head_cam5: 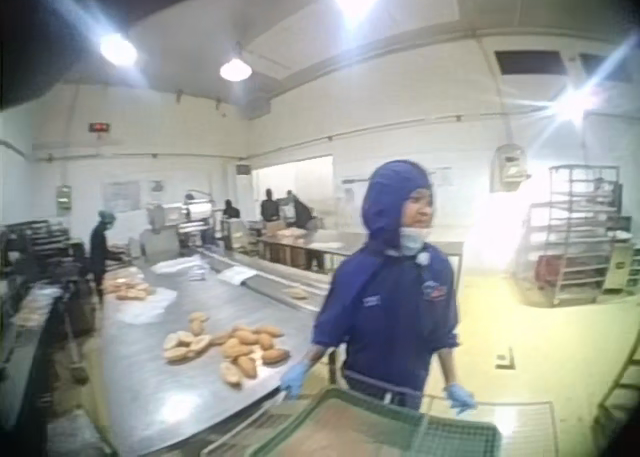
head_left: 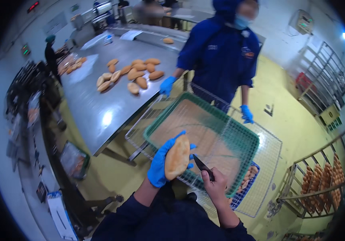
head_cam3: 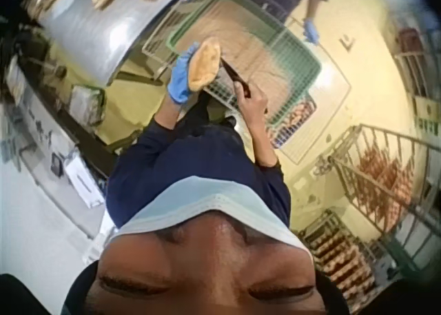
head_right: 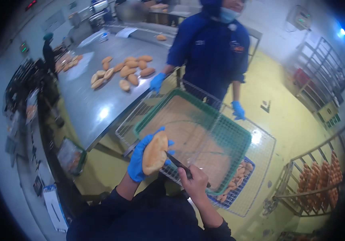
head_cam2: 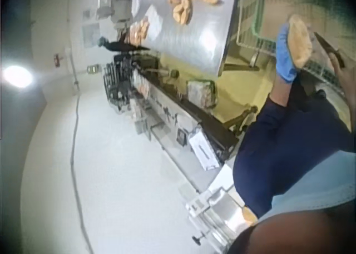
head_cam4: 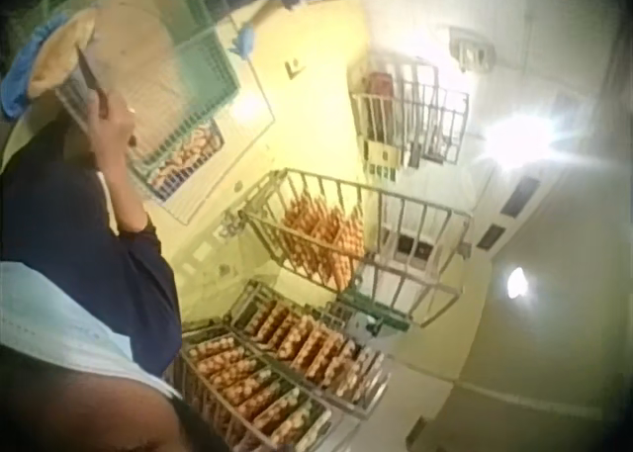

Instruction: The person places bread rolls into plastic bags, carries a large bag of rolls to a machine, and then uses a knife to slice open individual bread rolls while holding them by hand.

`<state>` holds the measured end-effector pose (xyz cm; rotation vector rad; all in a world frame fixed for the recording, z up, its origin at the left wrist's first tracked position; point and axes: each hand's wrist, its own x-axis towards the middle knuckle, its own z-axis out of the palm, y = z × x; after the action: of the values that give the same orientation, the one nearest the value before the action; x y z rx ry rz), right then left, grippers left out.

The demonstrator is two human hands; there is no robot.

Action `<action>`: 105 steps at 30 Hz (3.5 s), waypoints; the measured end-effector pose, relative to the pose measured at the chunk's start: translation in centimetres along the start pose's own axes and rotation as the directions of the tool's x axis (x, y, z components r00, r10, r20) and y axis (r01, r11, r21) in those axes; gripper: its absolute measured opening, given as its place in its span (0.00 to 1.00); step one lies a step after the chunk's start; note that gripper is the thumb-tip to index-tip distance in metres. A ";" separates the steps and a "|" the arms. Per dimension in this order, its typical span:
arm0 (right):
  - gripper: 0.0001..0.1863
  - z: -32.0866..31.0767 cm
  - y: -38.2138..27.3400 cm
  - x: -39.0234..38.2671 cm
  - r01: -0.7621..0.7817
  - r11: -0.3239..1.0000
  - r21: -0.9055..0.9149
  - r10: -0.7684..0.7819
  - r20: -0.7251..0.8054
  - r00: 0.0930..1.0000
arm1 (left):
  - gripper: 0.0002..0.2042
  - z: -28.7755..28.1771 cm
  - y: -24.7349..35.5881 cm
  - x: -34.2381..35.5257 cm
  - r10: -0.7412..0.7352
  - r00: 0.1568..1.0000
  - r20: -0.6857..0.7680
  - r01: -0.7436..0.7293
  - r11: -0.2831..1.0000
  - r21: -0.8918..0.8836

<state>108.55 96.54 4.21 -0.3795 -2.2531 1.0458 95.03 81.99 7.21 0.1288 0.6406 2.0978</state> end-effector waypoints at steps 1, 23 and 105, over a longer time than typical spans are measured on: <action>0.18 1.0 -0.7 -0.2 0.107 0.994 -0.013 -0.107 0.012 0.994 | 0.25 -0.6 0.7 -0.4 0.034 0.999 -0.017 -0.034 0.998 -0.050; 0.22 14.0 -3.6 6.8 0.012 0.728 -0.686 -0.217 -0.214 0.952 | 0.26 -8.2 15.2 4.6 -0.315 0.938 0.146 0.297 0.946 0.129; 0.11 2.5 -6.0 1.8 0.182 0.982 -0.047 -0.176 0.107 0.979 | 0.27 0.7 4.6 -1.8 -0.066 0.994 0.083 0.076 0.988 -0.131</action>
<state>105.55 92.07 8.25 -0.1449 -2.3616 0.9286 92.89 78.70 10.32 0.1102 0.4495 2.0495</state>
